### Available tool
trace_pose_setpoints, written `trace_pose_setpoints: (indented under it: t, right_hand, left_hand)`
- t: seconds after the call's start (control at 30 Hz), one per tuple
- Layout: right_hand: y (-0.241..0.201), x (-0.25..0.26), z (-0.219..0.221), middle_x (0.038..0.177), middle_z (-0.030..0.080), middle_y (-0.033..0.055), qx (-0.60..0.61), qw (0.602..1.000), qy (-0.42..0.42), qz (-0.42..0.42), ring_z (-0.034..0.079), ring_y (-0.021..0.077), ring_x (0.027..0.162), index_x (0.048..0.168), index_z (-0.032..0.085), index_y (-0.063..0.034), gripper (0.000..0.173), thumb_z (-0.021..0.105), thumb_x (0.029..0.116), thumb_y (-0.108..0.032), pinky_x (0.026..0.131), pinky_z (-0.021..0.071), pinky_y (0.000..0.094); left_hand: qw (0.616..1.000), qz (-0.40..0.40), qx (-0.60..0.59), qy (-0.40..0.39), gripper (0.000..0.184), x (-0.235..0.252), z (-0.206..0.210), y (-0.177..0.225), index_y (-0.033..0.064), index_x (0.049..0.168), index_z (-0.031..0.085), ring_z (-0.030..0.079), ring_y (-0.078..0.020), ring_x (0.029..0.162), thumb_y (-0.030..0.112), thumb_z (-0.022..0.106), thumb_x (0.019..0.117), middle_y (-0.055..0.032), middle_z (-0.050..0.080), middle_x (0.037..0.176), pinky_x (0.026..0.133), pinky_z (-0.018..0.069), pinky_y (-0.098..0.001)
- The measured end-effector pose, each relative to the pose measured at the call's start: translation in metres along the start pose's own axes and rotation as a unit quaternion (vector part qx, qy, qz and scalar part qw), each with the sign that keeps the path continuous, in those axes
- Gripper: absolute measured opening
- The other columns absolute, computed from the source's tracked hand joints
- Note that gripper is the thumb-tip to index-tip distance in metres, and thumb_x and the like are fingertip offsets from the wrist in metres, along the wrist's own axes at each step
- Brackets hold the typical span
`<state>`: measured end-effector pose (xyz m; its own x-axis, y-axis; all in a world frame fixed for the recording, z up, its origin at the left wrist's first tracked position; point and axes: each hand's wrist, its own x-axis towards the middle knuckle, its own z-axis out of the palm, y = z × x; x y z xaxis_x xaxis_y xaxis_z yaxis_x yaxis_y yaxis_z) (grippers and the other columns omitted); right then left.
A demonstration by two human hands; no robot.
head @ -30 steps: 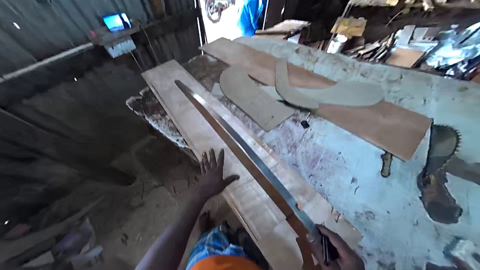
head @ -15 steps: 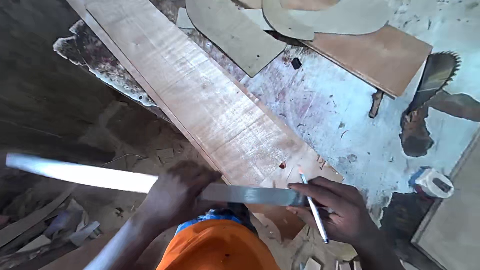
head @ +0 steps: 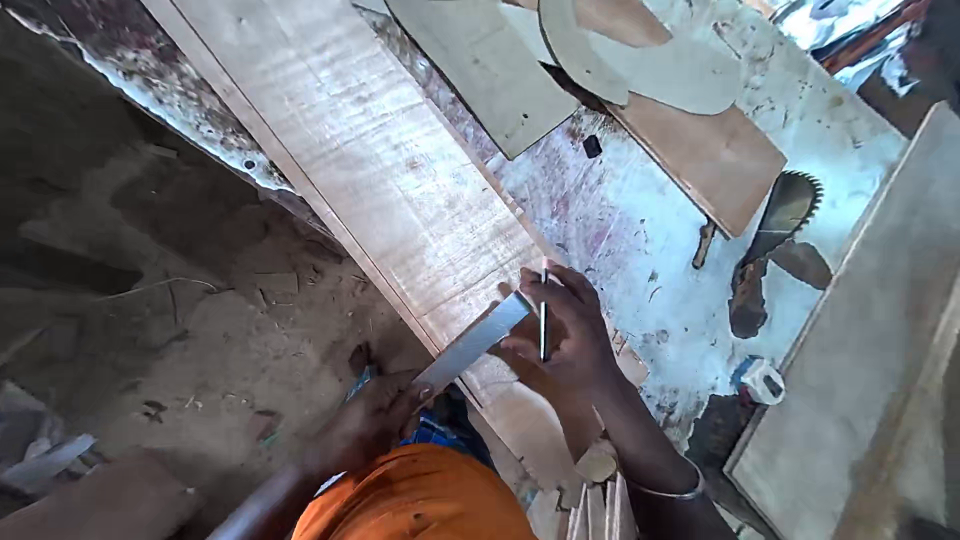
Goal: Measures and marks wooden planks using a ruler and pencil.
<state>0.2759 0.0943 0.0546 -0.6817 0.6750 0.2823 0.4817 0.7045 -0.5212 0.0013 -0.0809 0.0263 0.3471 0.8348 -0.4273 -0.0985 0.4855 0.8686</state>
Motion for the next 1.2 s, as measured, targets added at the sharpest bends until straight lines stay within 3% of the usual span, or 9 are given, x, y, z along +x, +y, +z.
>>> trace_pose_setpoints:
  t: [0.17,0.4,0.6,0.7,0.77,0.9,1.0,1.1,1.2]
  right_hand:
    - [0.013,-0.033,0.018,0.146,0.06,0.0006,0.045,0.998,-0.017,0.043,0.042,0.0242,0.147,0.139,0.061,-0.0179,0.071,0.081,0.0813,-0.055,0.125,0.0262,0.0582]
    - [0.004,-0.058,0.029,0.14,0.064,0.0061,0.004,1.0,0.009,-0.026,0.051,0.0251,0.141,0.125,0.071,-0.0166,0.049,0.077,0.0881,-0.049,0.121,0.0344,0.0555]
    - [0.011,-0.058,0.015,0.107,0.071,0.0061,-0.021,0.987,0.018,-0.16,0.066,0.0243,0.112,0.108,0.077,-0.0187,0.024,0.07,0.0967,-0.039,0.104,0.0511,0.0451]
    - [0.018,-0.056,0.01,0.101,0.068,0.0092,-0.009,0.98,0.04,-0.194,0.066,0.0252,0.103,0.108,0.074,-0.0126,0.024,0.074,0.0948,-0.032,0.097,0.0537,0.0427]
    - [0.02,-0.05,0.008,0.096,0.067,0.0108,-0.012,0.976,0.055,-0.21,0.066,0.0262,0.097,0.103,0.073,-0.0093,0.024,0.074,0.0947,-0.031,0.092,0.0552,0.0411]
    - [0.018,-0.033,0.003,0.095,0.066,0.0104,-0.005,0.984,0.035,-0.177,0.063,0.0255,0.091,0.099,0.076,-0.0109,0.029,0.071,0.0958,-0.039,0.087,0.0509,0.0425]
    - [0.013,-0.026,0.007,0.092,0.065,0.0073,0.032,0.987,0.014,-0.155,0.061,0.0222,0.086,0.096,0.074,-0.0115,0.029,0.071,0.096,-0.04,0.083,0.0485,0.0418]
    - [0.012,-0.011,0.014,0.089,0.069,0.0066,0.056,0.992,0.032,-0.111,0.064,0.0206,0.085,0.094,0.074,-0.0115,0.028,0.072,0.095,-0.04,0.08,0.0498,0.0407]
    - [0.018,-0.006,0.028,0.093,0.07,0.0086,0.028,0.999,0.022,-0.038,0.065,0.0236,0.087,0.099,0.076,-0.0137,0.027,0.074,0.0938,-0.04,0.078,0.0511,0.0433]
  left_hand:
    - [0.998,-0.044,0.003,0.039,0.034,-0.007,0.014,-0.012,0.0109,0.105,0.064,0.046,-0.0066,0.047,0.037,0.044,0.1092,0.0023,0.054,0.063,0.045,0.04,-0.0223]
    - [0.993,-0.117,0.002,0.03,0.034,-0.021,0.029,-0.012,0.0108,0.101,0.065,0.048,-0.0049,0.044,0.037,0.045,0.1078,0.0025,0.055,0.061,0.04,0.0399,-0.0196]
    - [0.982,-0.178,-0.004,-0.058,0.033,-0.023,0.019,0.015,0.0087,0.095,0.063,0.051,-0.0067,0.045,0.036,0.048,0.1072,0.0,0.053,0.059,0.043,0.0447,-0.0204]
    - [0.977,-0.141,0.158,-0.017,0.031,-0.021,0.023,0.024,0.0126,0.1,0.068,0.057,-0.0077,0.06,0.043,0.072,0.0933,0.0006,0.062,0.071,0.058,0.0491,-0.025]
    - [0.946,-0.123,0.297,0.05,0.04,-0.019,0.031,0.024,0.0187,0.11,0.066,0.061,-0.0105,0.07,0.056,0.063,0.0956,0.0016,0.064,0.08,0.065,0.0532,-0.0343]
    - [0.921,-0.036,0.365,0.131,0.037,-0.018,0.035,0.01,0.0217,0.136,0.062,0.064,-0.0077,0.097,0.041,0.051,0.1059,0.002,0.065,0.111,0.087,0.0564,-0.0343]
    - [0.916,0.008,0.378,0.131,0.035,-0.019,0.025,0.004,0.0232,0.135,0.066,0.06,-0.0064,0.088,0.036,0.051,0.1066,0.0036,0.061,0.102,0.077,0.0543,-0.0287]
    - [0.939,0.022,0.325,0.111,0.028,-0.016,0.021,0.005,0.016,0.11,0.072,0.063,-0.0044,0.068,0.032,0.049,0.1078,0.0056,0.067,0.084,0.062,0.056,-0.0228]
    - [0.96,-0.035,0.247,0.128,0.025,-0.011,0.026,0.016,0.0137,0.115,0.069,0.064,-0.0097,0.057,0.03,0.05,0.1081,0.0007,0.069,0.077,0.052,0.0557,-0.0255]
